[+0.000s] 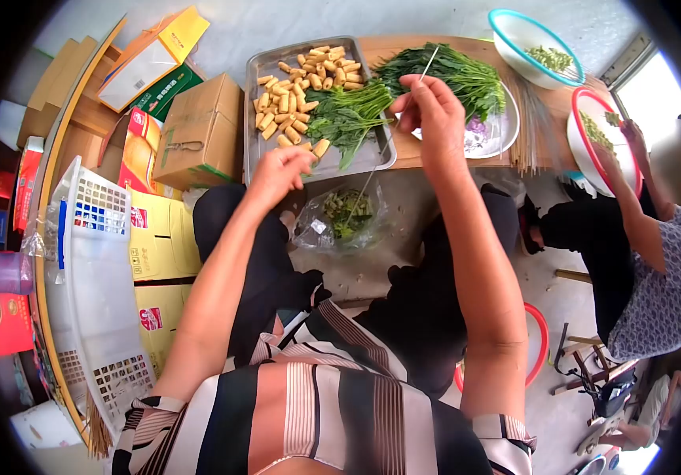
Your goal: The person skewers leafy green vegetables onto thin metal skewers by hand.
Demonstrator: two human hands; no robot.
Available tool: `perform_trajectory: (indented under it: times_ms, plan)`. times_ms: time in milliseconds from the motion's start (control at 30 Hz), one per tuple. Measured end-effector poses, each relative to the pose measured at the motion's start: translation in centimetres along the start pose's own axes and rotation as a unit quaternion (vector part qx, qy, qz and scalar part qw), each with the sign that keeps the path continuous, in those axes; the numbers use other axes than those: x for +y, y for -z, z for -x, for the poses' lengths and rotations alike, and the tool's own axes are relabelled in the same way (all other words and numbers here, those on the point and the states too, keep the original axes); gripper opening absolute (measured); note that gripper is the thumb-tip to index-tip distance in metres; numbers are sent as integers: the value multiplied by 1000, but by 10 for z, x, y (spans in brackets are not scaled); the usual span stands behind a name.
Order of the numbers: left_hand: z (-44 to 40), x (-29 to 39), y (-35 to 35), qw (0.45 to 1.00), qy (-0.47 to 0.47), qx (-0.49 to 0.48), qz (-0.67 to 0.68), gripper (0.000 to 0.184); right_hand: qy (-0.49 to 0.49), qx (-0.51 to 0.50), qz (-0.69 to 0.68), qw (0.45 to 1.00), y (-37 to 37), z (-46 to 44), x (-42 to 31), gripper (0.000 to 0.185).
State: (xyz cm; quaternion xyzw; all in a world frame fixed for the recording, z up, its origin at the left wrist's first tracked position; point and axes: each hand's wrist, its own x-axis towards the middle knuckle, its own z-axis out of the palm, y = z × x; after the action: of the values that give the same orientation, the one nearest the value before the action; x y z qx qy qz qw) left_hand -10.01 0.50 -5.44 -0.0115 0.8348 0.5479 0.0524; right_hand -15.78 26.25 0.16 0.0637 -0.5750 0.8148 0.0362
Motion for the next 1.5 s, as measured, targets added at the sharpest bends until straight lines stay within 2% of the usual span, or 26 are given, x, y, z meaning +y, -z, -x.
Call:
perform_trajectory:
  times_ms: [67, 100, 167, 200, 267, 367, 400, 533, 600, 633, 700, 767, 833, 967, 1000, 1033, 1100, 1167, 1233, 1300, 1500]
  plan:
    - [-29, -31, 29, 994, 25, 76, -70, 22, -18, 14, 4, 1000, 18, -10, 20, 18]
    - [-41, -42, 40, 980, 45, 111, -157, 24, -75, 37, 25, 996, 23, -10, 23, 18]
    - [-59, -56, 49, 969, 115, 146, -163, 24, -97, 6, -23, 995, 28, -12, 21, 18]
    - [-68, -66, 49, 968, 116, 149, -165, 24, -98, 4, -26, 995, 26, -13, 18, 18]
    - [-76, -82, 45, 922, 252, 122, -268, 23, -85, -2, -11, 996, 22, -8, 12, 19]
    - [-79, -98, 34, 891, 306, 115, -315, 22, -86, -19, -3, 996, 21, -5, 7, 19]
    - [-78, -100, 33, 903, 267, 125, -311, 34, -81, -20, 4, 997, 21, -5, 6, 20]
    - [-79, -101, 32, 899, 292, 109, -308, 27, -73, -22, 9, 997, 26, -6, 5, 20]
    - [-80, -114, 29, 847, 224, 228, -425, 26, -81, -10, 12, 997, 26, -6, 5, 21]
    - [-82, -120, 30, 847, 223, 227, -426, 26, -81, -9, 11, 997, 27, -6, 5, 21]
    - [-79, -112, 27, 862, 171, 281, -387, 24, -76, -12, 9, 997, 28, -5, 2, 21]
    - [-82, -99, 27, 900, 109, 285, -310, 23, -76, 1, 7, 997, 27, -2, -3, 21]
    - [-87, -93, 27, 938, 38, 299, -174, 17, -65, 1, 1, 998, 30, -1, -4, 21]
    - [-100, -45, -9, 971, -94, 218, 8, 14, -57, 7, -15, 998, 34, -3, -7, 20]
    - [-109, -38, -20, 982, -65, 163, 66, 14, -61, 9, -17, 998, 33, -3, -7, 20]
    - [-114, -31, -34, 989, -18, 143, 43, 12, -64, 11, -19, 998, 34, -3, -8, 20]
    - [-125, -28, -62, 985, -102, 129, -52, 13, -61, 13, -21, 998, 36, -4, -6, 20]
    - [-130, -18, -86, 981, -119, 116, -98, 15, -63, 18, -27, 997, 38, -4, -6, 19]
    - [-134, -13, -103, 987, -96, 93, -90, 18, -68, 24, -21, 997, 40, -3, -7, 21]
    - [-143, -22, -116, 970, -149, 76, -177, 20, -66, 29, -30, 997, 43, -4, -7, 19]
    - [-151, -33, -129, 932, -183, 74, -304, 25, -68, 32, -45, 996, 45, -7, -13, 19]
